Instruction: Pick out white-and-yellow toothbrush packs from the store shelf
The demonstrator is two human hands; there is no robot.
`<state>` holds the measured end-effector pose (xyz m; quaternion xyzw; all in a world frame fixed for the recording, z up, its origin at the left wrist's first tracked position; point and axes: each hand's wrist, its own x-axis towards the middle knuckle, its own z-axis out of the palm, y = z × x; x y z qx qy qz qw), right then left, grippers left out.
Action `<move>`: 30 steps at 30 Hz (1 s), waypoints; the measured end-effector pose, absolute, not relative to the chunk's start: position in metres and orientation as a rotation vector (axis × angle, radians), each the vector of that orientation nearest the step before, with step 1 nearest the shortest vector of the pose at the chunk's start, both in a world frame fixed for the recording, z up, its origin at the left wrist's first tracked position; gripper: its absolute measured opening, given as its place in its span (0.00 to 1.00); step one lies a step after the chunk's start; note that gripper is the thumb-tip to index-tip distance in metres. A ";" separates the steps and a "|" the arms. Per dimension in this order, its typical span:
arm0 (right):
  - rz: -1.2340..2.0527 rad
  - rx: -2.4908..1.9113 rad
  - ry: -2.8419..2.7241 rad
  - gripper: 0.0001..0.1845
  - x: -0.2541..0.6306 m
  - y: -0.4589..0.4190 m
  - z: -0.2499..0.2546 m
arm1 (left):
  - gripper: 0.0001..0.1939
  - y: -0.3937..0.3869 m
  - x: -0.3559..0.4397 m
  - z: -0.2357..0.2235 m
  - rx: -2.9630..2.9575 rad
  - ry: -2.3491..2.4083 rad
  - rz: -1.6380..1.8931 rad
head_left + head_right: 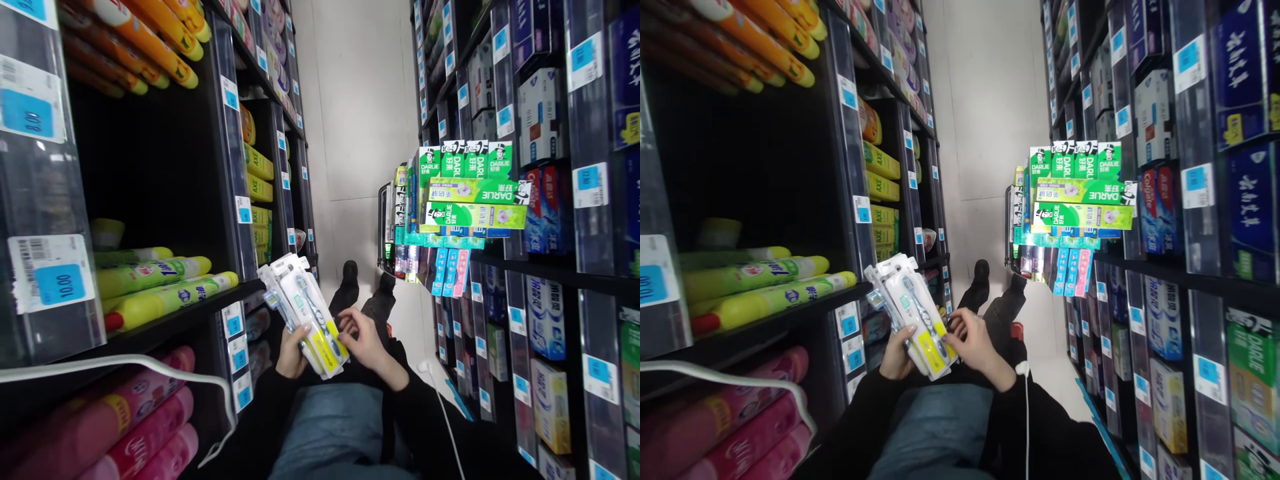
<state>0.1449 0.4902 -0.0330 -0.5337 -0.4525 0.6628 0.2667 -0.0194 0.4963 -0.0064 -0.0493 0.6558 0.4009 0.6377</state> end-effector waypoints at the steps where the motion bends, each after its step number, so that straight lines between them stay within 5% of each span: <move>1: 1.776 -1.448 -1.239 0.16 0.146 0.487 -0.024 | 0.39 0.497 -0.017 -0.008 -0.100 1.530 0.912; 5: 1.659 -1.612 -1.491 0.14 0.150 0.482 0.002 | 0.36 0.499 -0.005 -0.008 -0.090 1.562 0.875; 10: 1.475 -1.835 -1.678 0.30 0.147 0.473 0.021 | 0.37 0.505 0.009 0.000 -0.047 1.526 0.904; 19: 1.460 -1.824 -1.388 0.19 0.152 0.477 0.033 | 0.41 0.510 0.013 0.005 -0.099 1.426 0.936; 25: 1.515 -1.929 -1.016 0.20 0.179 0.480 0.020 | 0.36 0.513 -0.004 0.003 -0.107 1.227 0.847; 30: 1.325 -2.313 -1.453 0.30 0.211 0.489 -0.028 | 0.39 0.517 -0.023 0.001 -0.114 1.287 0.892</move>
